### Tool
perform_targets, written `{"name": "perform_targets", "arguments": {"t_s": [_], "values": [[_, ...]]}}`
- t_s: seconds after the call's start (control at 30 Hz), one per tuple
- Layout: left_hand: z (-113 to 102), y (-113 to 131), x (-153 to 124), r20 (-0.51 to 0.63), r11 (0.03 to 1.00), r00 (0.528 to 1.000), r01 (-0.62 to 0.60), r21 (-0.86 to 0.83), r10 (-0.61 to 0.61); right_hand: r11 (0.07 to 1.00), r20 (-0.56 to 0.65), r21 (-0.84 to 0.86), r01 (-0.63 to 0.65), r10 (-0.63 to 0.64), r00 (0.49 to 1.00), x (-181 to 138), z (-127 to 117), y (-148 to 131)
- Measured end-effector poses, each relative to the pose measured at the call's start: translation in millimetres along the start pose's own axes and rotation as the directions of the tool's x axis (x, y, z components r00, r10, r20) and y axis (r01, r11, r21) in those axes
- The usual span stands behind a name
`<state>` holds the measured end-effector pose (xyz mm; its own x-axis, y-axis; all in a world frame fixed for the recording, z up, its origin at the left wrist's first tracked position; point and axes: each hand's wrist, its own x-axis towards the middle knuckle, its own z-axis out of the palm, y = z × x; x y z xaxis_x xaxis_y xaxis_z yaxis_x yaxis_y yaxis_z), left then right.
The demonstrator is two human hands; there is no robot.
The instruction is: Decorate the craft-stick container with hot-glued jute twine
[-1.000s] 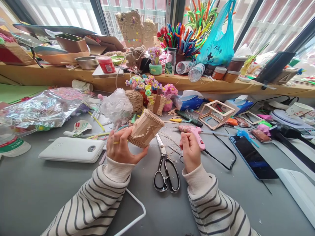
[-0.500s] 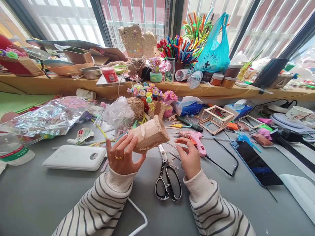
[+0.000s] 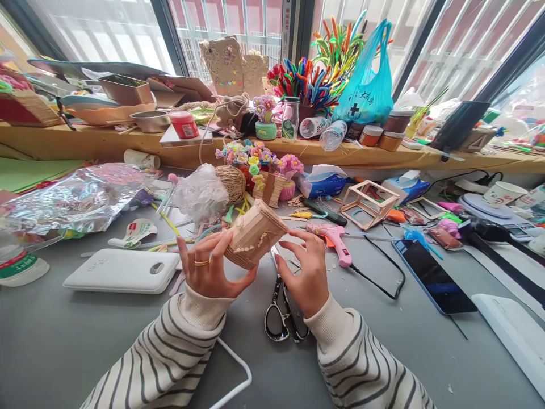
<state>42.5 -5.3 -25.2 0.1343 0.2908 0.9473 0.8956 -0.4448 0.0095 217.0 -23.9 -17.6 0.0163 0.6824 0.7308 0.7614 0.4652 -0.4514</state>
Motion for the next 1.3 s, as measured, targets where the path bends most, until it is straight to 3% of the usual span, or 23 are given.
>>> {"name": "perform_targets", "arguments": {"t_s": [0.23, 0.47, 0.73, 0.9, 1.13, 1.3], "values": [[0.2, 1.4, 0.1, -0.025, 0.998, 0.999, -0.043, 0.040, 0.044, 0.993, -0.012, 0.017, -0.121, 0.121, 0.993, 3.4, 0.8, -9.9], [-6.2, 4.2, 1.1, -0.081, 0.974, 0.975, -0.198, 0.114, 0.208, 0.890, 0.133, 0.294, -0.348, 0.322, 0.937, -0.1, 4.7, -5.1], [-5.2, 8.1, 1.4, -0.142, 0.981, 0.972, -0.179, 0.071, 0.188, 0.825, 0.303, 0.405, -0.393, 0.285, 0.910, -3.7, 5.0, -3.0], [-5.1, 9.9, -0.9, -0.159, 0.976, 0.964, -0.205, 0.078, 0.215, 0.853, 0.231, 0.382, -0.355, 0.284, 0.931, -3.3, 3.9, -3.3], [-5.0, 6.9, -3.8, -0.154, 0.980, 0.968, -0.194, 0.043, 0.198, 0.811, 0.245, 0.427, -0.399, 0.321, 0.915, -5.7, 4.5, 0.9], [-0.2, -1.0, -6.5, -0.060, 0.994, 0.998, -0.041, -0.099, 0.035, 0.800, 0.221, 0.421, -0.428, 0.368, 0.903, -4.7, 1.9, -1.2]]}}
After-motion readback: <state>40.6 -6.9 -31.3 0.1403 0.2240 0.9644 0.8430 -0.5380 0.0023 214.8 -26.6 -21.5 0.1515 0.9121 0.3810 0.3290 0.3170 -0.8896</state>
